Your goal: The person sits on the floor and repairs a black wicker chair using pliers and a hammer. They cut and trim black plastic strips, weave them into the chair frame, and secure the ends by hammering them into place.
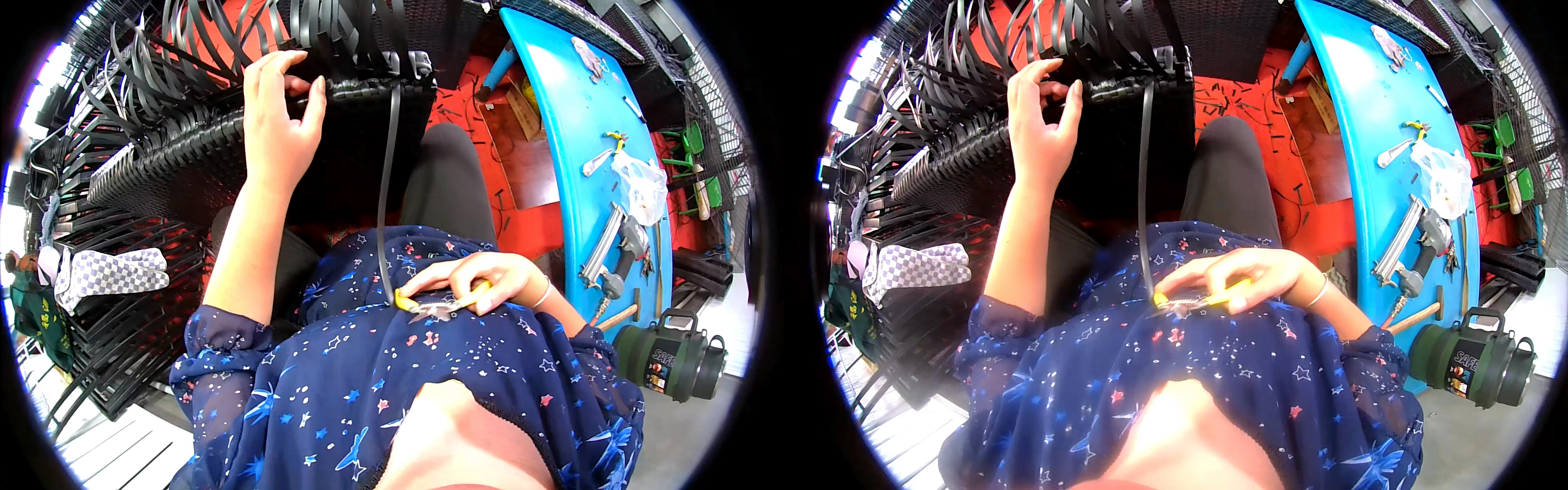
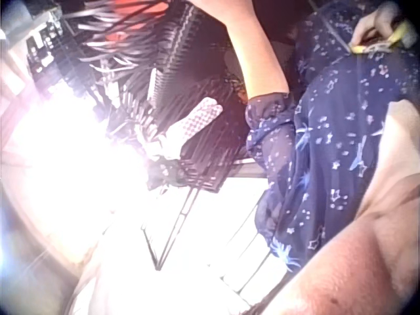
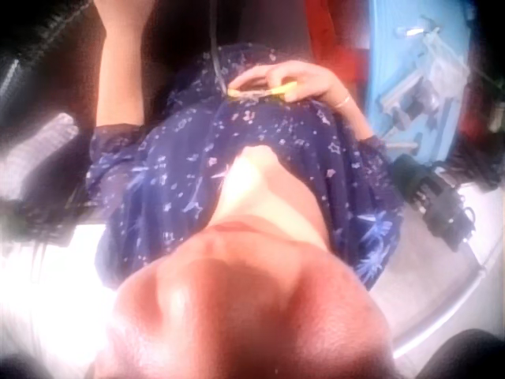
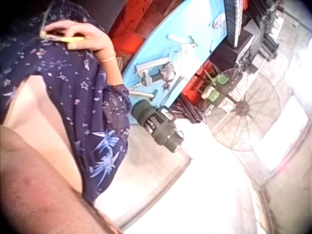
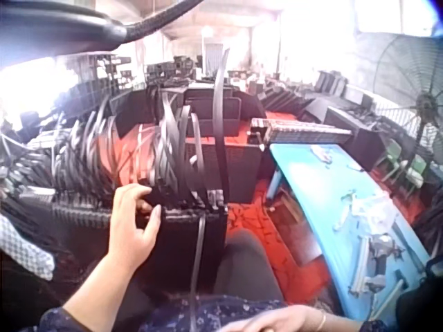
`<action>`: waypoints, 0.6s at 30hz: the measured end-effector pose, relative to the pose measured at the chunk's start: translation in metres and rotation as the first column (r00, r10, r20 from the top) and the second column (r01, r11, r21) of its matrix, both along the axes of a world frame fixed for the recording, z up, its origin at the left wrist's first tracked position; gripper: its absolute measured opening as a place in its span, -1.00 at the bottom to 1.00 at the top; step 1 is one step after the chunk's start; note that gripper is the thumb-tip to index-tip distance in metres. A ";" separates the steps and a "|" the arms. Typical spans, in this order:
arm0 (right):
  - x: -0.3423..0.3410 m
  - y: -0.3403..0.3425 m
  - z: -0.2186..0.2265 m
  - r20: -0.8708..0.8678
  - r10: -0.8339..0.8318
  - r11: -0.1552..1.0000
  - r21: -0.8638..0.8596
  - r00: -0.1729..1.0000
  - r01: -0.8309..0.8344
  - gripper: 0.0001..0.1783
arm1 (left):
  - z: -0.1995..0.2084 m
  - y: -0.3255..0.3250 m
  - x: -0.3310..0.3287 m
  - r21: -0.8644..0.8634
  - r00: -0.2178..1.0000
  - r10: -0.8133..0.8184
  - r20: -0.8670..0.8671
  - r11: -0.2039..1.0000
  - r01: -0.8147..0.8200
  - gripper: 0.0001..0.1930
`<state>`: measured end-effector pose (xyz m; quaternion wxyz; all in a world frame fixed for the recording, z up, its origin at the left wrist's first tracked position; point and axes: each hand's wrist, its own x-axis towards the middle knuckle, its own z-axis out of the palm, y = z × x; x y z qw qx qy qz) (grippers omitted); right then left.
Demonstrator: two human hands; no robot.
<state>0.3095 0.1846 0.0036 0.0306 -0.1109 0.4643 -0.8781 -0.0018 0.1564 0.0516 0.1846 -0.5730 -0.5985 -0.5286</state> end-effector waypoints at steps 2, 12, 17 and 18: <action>-0.009 0.001 -0.006 0.054 0.071 0.996 0.055 0.996 -0.074 -0.58 | -0.001 0.000 -0.001 -0.023 1.000 -0.008 0.020 1.000 0.009 -0.65; -0.092 -0.007 -0.019 0.049 0.324 0.835 0.454 0.945 -0.310 -0.09 | -0.007 -0.008 -0.010 -0.050 0.994 -0.077 0.071 0.995 0.081 -0.66; -0.112 -0.018 -0.032 0.145 0.384 0.770 0.494 0.912 -0.403 -0.13 | -0.003 -0.023 -0.025 -0.153 0.974 0.075 -0.216 0.982 -0.109 -0.66; -0.112 -0.019 -0.035 0.153 0.382 0.789 0.460 0.911 -0.408 -0.14 | -0.002 -0.024 -0.026 -0.201 0.978 0.072 -0.198 0.973 -0.112 -0.66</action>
